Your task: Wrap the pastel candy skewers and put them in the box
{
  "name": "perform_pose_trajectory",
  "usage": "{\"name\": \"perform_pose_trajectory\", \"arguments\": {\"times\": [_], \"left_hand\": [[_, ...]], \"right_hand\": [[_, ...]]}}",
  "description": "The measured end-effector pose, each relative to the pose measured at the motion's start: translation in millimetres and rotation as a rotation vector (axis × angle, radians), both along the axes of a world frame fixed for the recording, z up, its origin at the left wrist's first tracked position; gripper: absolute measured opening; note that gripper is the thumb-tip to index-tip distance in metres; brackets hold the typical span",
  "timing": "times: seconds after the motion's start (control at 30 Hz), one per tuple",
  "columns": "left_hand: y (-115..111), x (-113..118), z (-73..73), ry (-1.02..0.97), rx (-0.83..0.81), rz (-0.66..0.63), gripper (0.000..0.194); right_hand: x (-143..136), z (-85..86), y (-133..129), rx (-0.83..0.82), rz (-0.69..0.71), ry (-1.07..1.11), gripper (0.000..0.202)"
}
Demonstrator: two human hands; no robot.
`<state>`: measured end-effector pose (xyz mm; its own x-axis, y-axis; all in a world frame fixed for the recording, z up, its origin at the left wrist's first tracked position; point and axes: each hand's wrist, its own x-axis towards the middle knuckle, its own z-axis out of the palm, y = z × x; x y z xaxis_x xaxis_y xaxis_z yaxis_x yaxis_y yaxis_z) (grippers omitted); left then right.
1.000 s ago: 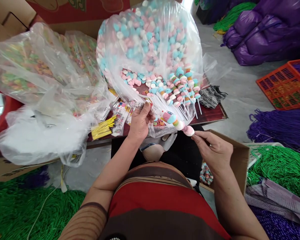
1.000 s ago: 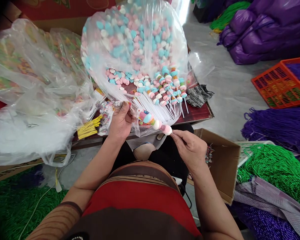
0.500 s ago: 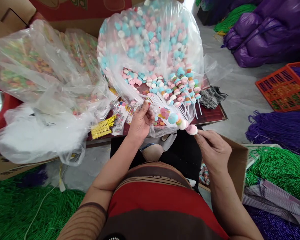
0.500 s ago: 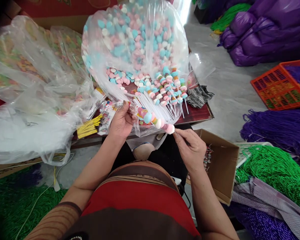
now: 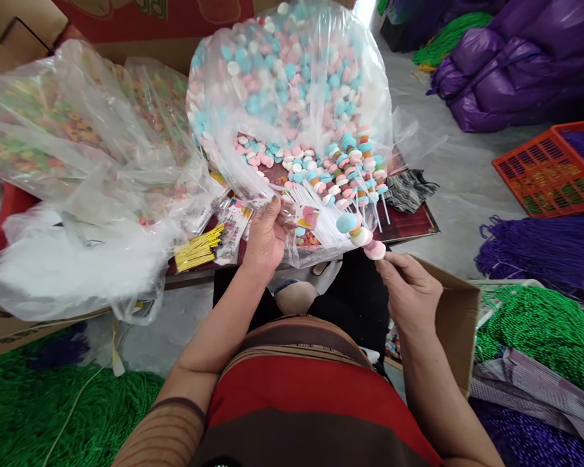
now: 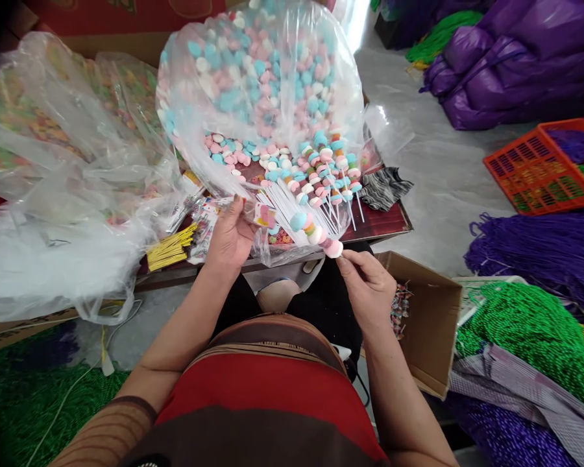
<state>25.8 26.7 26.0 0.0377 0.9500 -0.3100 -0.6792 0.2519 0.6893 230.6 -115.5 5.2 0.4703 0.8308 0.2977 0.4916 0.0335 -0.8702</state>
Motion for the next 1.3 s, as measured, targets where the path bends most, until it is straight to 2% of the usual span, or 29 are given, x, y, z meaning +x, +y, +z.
{"name": "perform_pose_trajectory", "arguments": {"times": [0.13, 0.3, 0.47, 0.63, 0.77, 0.9, 1.1, 1.3], "left_hand": [[-1, -9, 9.7, 0.087, 0.103, -0.025, 0.025], [-21, -7, 20.9, 0.107, 0.103, -0.247, 0.02], [-28, -1, 19.6, 0.082, 0.225, -0.322, 0.046], [-28, 1, 17.9, 0.058, 0.265, -0.373, 0.052], [-33, 2, 13.6, 0.092, 0.236, -0.36, 0.057], [-37, 8, 13.4, 0.12, 0.328, -0.33, 0.053], [-39, 16, 19.0, 0.159, 0.269, -0.286, 0.045], [-41, 17, 12.0, 0.191, 0.323, -0.298, 0.045]], "right_hand": [[-3, -10.3, 2, -0.001, 0.035, 0.185, 0.018], [-18, -7.0, 9, 0.024, 0.096, 0.226, 0.012], [-27, -3.4, 8, -0.014, 0.128, 0.199, 0.012], [-34, -4.9, 6, -0.033, 0.156, 0.181, 0.015], [-39, -0.3, 6, -0.051, 0.163, 0.201, 0.015], [-45, 3.5, 6, -0.054, 0.183, 0.235, 0.011], [-50, 0.3, 4, -0.058, 0.177, 0.231, 0.012], [-53, -0.5, 3, -0.021, 0.179, 0.206, 0.009]]}}
